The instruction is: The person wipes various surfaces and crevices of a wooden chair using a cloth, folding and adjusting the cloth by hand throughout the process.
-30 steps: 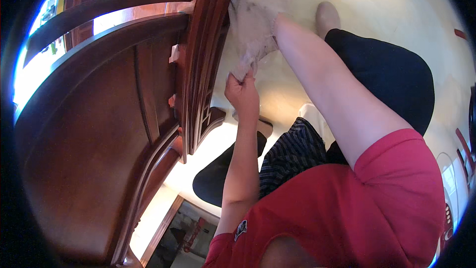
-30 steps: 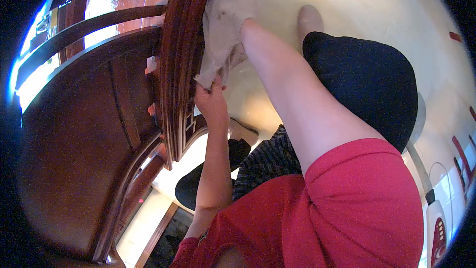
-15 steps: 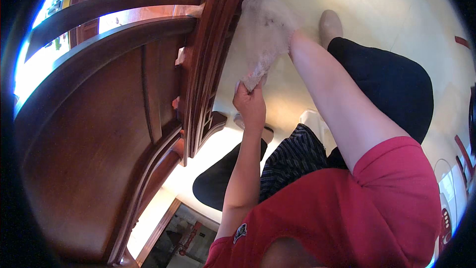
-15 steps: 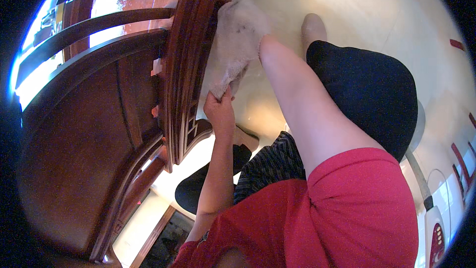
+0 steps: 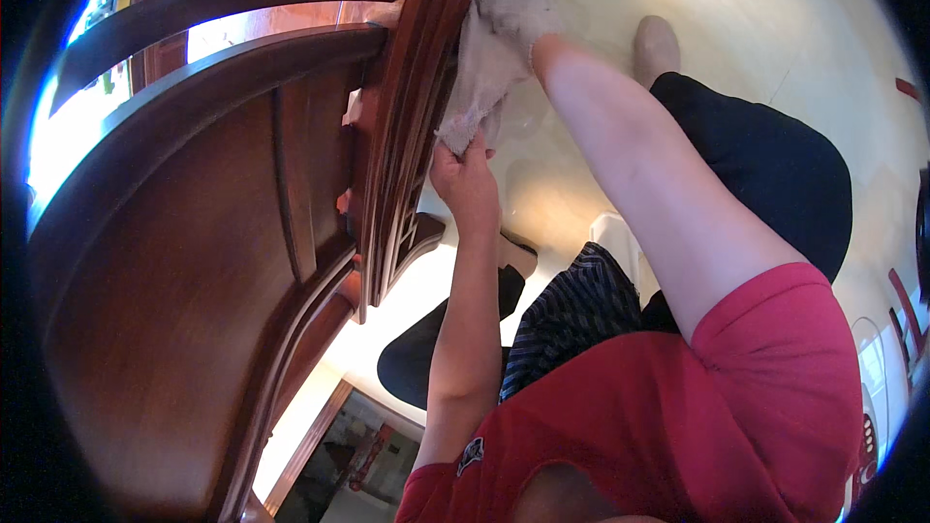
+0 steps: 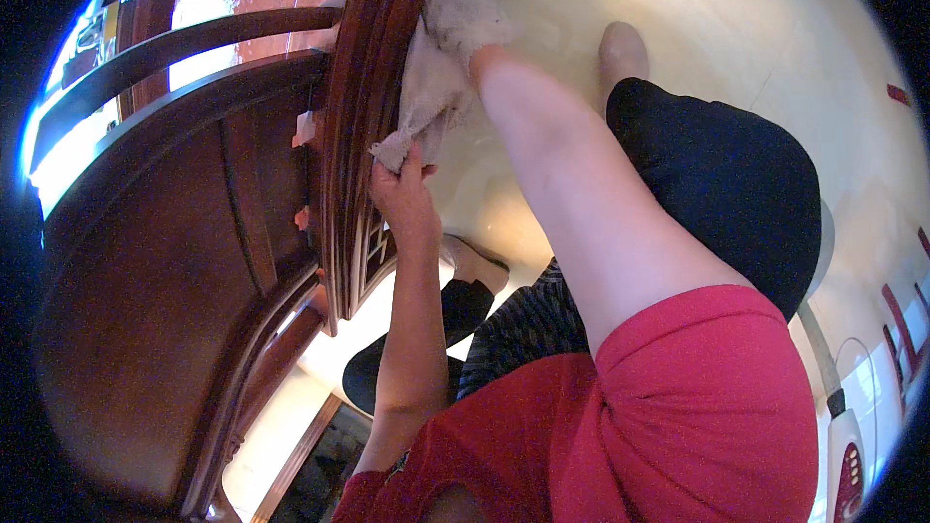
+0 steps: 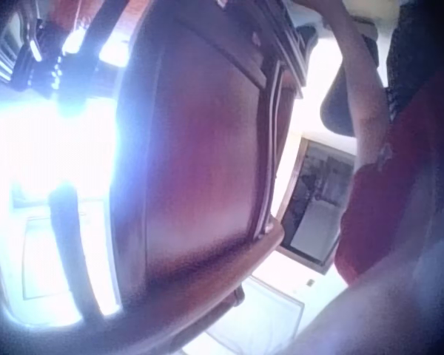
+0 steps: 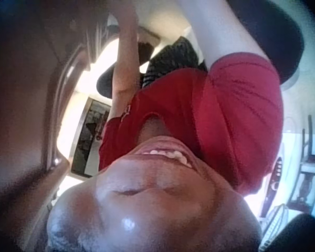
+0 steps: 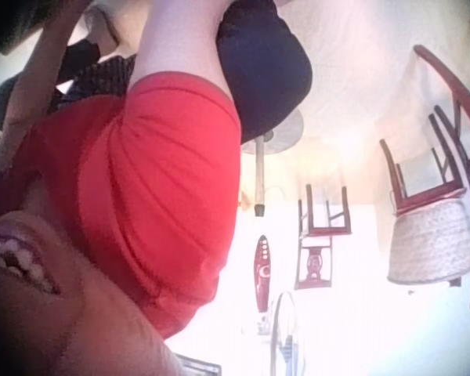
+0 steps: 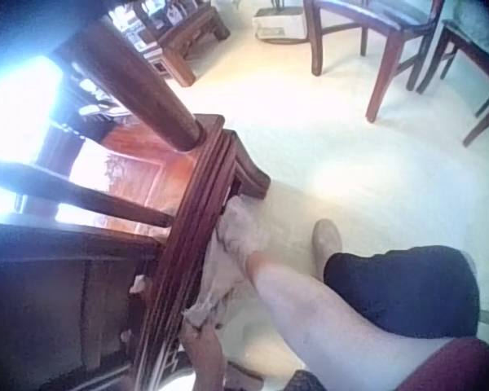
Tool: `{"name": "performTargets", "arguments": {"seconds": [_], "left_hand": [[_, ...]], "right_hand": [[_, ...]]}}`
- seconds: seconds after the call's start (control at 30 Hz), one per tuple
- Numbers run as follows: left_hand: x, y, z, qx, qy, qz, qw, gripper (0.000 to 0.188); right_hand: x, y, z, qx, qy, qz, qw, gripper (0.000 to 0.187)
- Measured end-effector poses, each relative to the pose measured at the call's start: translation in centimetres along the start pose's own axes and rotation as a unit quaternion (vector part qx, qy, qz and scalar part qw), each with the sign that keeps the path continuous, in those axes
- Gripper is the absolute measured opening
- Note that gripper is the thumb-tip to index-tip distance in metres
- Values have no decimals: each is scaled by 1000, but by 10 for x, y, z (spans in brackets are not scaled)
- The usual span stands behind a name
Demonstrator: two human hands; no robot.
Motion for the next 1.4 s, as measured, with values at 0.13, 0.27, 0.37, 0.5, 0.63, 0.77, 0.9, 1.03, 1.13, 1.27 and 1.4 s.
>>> {"name": "performTargets", "arguments": {"seconds": [0.13, 0.27, 0.37, 0.5, 0.63, 0.77, 0.9, 1.03, 1.13, 1.27, 1.4], "left_hand": [[13, 12, -5, -31, 8, 24, 999, 19], [-1, 24, -14, -18, 3, 4, 1000, 19], [30, 21, -23, -41, 46, 35, 997, 20], [3, 36, -35, -64, 22, 69, 995, 21], [-7, 61, -41, -82, 7, 16, 997, 21], [-4, 57, -36, -93, 17, 21, 995, 21], [3, 39, -33, -71, 28, 8, 997, 20], [7, 42, -31, -63, 19, -30, 997, 17], [9, 41, -33, -68, 28, 16, 997, 19], [8, 41, -35, -25, 39, 44, 998, 21], [3, 43, -37, -32, 32, 16, 999, 19]], "right_hand": [[12, -22, -22, 293, -227, 438, 819, 21], [-17, -2, -58, 286, -163, 585, 741, 31], [66, -27, -56, 198, -315, 142, 917, 27], [26, 22, -79, 123, 3, 313, 942, 35], [-39, 38, -118, 240, -179, 595, 746, 32], [-47, 34, -110, 197, -178, 574, 775, 31], [-32, 35, -92, 130, -90, 541, 826, 30], [-21, 41, -86, 100, -106, 535, 832, 26], [-20, 40, -79, 110, -159, 528, 827, 23], [-18, 41, -78, 120, -174, 479, 852, 21], [-36, 41, -83, 140, -193, 465, 853, 21]]}}
Point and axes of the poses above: each hand's wrist, its own z-axis towards the middle knuckle, its own x-axis out of the palm, y = z × x, the point moved 2 cm from there along z, towards the middle knuckle, and after that the axes turned 2 degrees about -x, right-handed, at the moved point
